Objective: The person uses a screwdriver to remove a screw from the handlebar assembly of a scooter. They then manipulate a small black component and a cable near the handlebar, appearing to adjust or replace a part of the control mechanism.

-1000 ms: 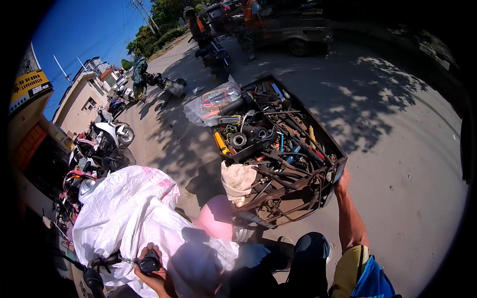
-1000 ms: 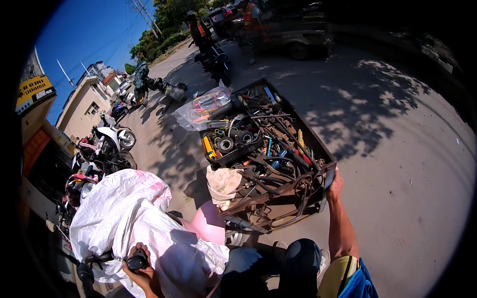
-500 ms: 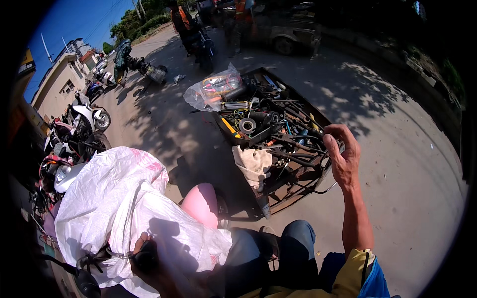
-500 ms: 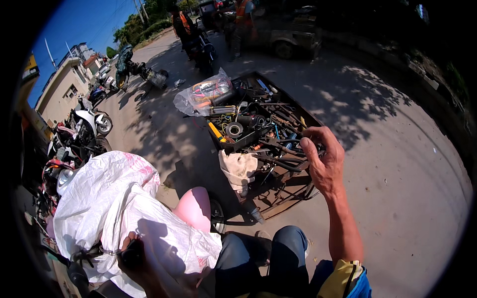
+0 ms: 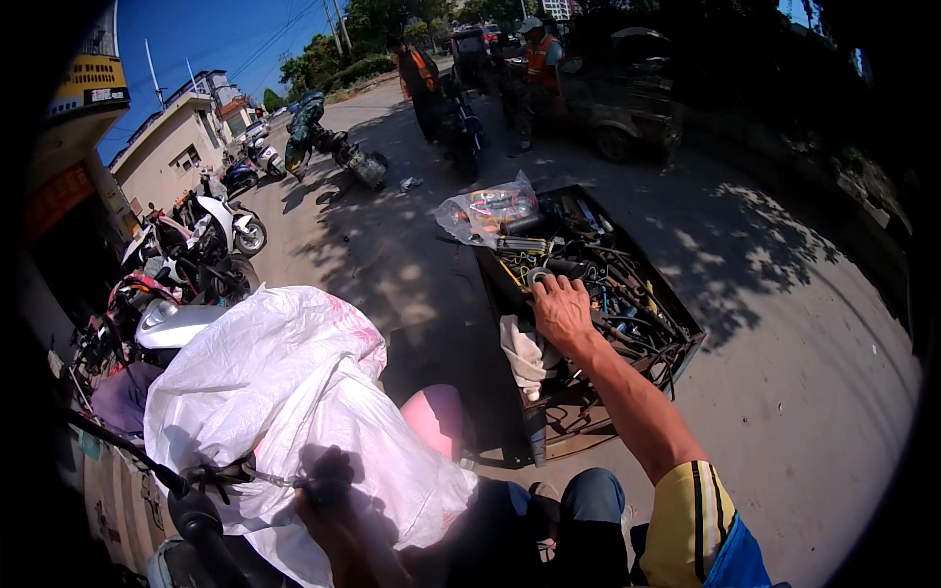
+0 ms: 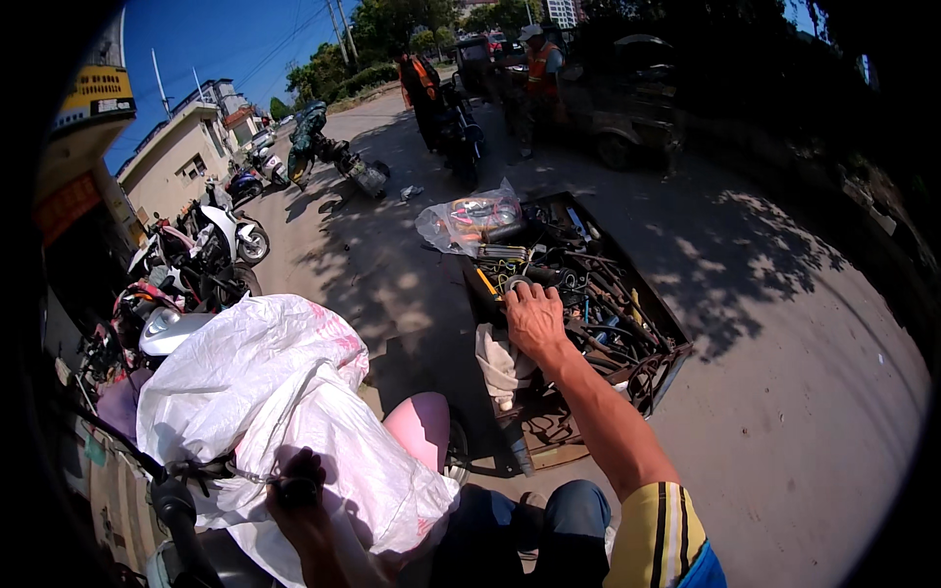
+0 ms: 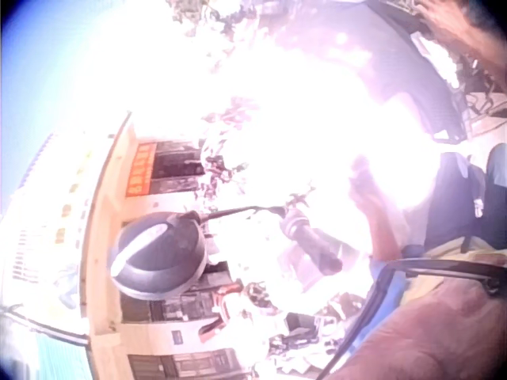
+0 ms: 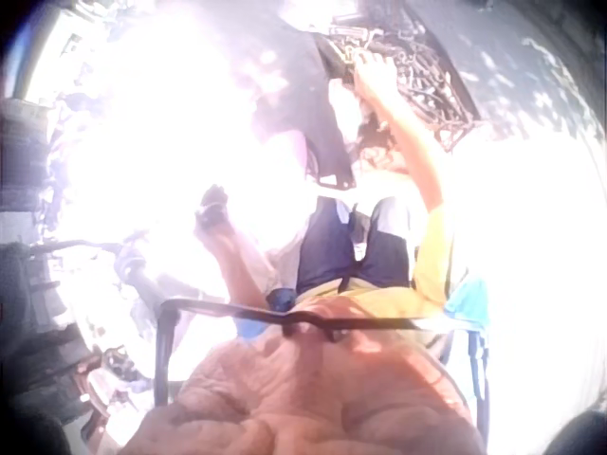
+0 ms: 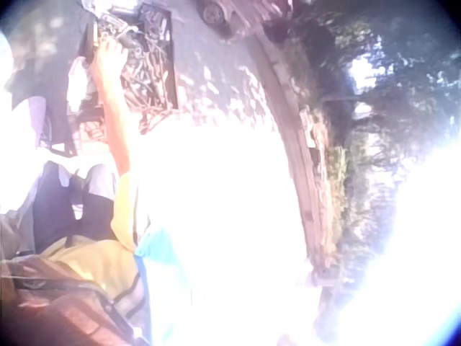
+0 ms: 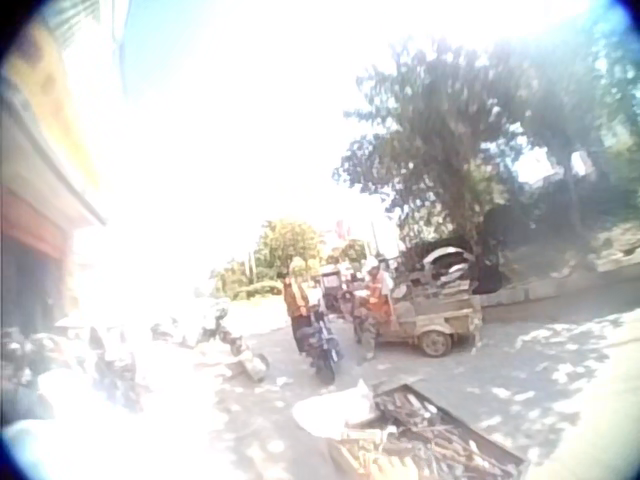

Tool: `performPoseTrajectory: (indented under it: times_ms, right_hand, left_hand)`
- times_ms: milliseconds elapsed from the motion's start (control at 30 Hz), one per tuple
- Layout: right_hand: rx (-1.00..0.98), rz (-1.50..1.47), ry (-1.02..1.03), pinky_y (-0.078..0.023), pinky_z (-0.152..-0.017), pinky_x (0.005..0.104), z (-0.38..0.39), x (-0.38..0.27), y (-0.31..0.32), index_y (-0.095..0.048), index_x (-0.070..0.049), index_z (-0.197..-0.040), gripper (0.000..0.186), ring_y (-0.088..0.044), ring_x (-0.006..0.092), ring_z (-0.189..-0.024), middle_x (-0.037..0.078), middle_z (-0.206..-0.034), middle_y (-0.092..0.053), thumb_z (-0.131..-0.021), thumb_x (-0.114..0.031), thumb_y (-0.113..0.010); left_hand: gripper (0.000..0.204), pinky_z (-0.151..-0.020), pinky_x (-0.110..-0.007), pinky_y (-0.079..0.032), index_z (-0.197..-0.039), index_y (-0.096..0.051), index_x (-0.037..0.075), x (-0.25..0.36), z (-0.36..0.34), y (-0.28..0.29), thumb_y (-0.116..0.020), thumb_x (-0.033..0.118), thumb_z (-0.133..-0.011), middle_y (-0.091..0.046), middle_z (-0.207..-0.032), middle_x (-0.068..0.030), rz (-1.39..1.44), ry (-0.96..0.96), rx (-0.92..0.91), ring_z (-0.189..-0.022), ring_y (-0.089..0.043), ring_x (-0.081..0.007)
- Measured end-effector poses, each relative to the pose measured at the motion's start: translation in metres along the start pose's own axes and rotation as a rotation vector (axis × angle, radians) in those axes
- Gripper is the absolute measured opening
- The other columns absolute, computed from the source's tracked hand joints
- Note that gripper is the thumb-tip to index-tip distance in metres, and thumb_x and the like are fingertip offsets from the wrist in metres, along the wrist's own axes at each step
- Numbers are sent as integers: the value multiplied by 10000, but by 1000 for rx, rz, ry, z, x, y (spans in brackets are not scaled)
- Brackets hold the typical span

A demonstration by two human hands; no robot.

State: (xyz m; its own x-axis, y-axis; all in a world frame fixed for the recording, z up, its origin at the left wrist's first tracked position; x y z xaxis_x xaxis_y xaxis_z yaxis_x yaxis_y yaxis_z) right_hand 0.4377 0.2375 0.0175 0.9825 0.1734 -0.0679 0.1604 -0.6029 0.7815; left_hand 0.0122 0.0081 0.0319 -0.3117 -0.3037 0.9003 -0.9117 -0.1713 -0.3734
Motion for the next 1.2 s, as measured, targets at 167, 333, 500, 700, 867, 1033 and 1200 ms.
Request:
performPoseTrajectory:
  times_ms: [167,333,500,700,867,1033,1200]
  right_hand:
    - [-12,18,3,-451,-879,444,-25,32,10,-656,-74,-1054,223,-618,302,-1059,100,-1063,-635,-933,-259,-686]
    - [-63,32,-24,-463,-943,433,-22,84,24,-650,-74,-1070,226,-622,297,-1088,97,-1062,-632,-943,-259,-680]
    - [-137,66,67,-446,-1023,420,-3,114,29,-672,-92,-1031,234,-620,274,-1107,70,-1045,-632,-905,-284,-713]
    - [-95,-42,-110,-441,-1037,450,16,75,29,-663,-52,-1161,369,-576,340,-1139,125,-1119,-599,-835,-184,-772]
    - [-79,-304,90,-446,-963,467,54,-93,62,-610,-71,-1245,491,-576,339,-1158,142,-1230,-592,-865,-336,-776]
    - [-142,-93,19,-401,-928,439,126,-111,35,-515,-32,-1406,776,-577,270,-1100,112,-1133,-587,-843,-504,-766]
    - [-174,-214,-5,-381,-882,399,118,-127,22,-498,-72,-1405,705,-565,240,-1012,79,-1061,-603,-833,-367,-788]
  left_hand:
    - [712,-1031,-426,-498,-1349,-617,-34,-3,1,10,-268,525,-1080,-683,-1317,-179,-19,-19,13,-1181,-667,-296]
    - [716,-1042,-424,-498,-1386,-590,-27,-5,0,16,-284,540,-1073,-652,-1366,-192,-11,-2,-54,-1216,-649,-304]
    - [767,-1058,-414,-496,-1422,-549,-35,-15,0,27,-319,601,-1060,-611,-1413,-204,-29,-10,-28,-1257,-623,-311]
    - [728,-1050,-414,-504,-1397,-561,-42,-4,7,18,-329,568,-1074,-626,-1382,-216,-36,-21,60,-1235,-632,-308]
    - [682,-1006,-414,-528,-1399,-565,-36,-9,16,39,-288,504,-1088,-643,-1358,-216,-109,-130,118,-1185,-655,-312]
    - [717,-1080,-438,-439,-1373,-563,-81,-16,-3,-9,-284,509,-1076,-619,-1323,-213,29,-42,-11,-1238,-577,-323]
    - [693,-1080,-420,-452,-1421,-542,-40,-9,5,11,-292,515,-1089,-615,-1413,-153,9,29,-84,-1263,-594,-281]
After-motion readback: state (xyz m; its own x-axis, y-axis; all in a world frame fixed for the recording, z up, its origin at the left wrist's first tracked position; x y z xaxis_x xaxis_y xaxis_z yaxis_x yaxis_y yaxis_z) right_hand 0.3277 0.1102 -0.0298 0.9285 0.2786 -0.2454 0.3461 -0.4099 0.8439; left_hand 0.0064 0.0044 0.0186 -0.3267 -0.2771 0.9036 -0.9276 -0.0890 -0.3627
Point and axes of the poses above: each hand's wrist, its own z-axis away from the middle knuckle, its own y-axis out of the back of the hand, x = y × z, the point moved 5 cm from there along -z, towards the middle knuckle
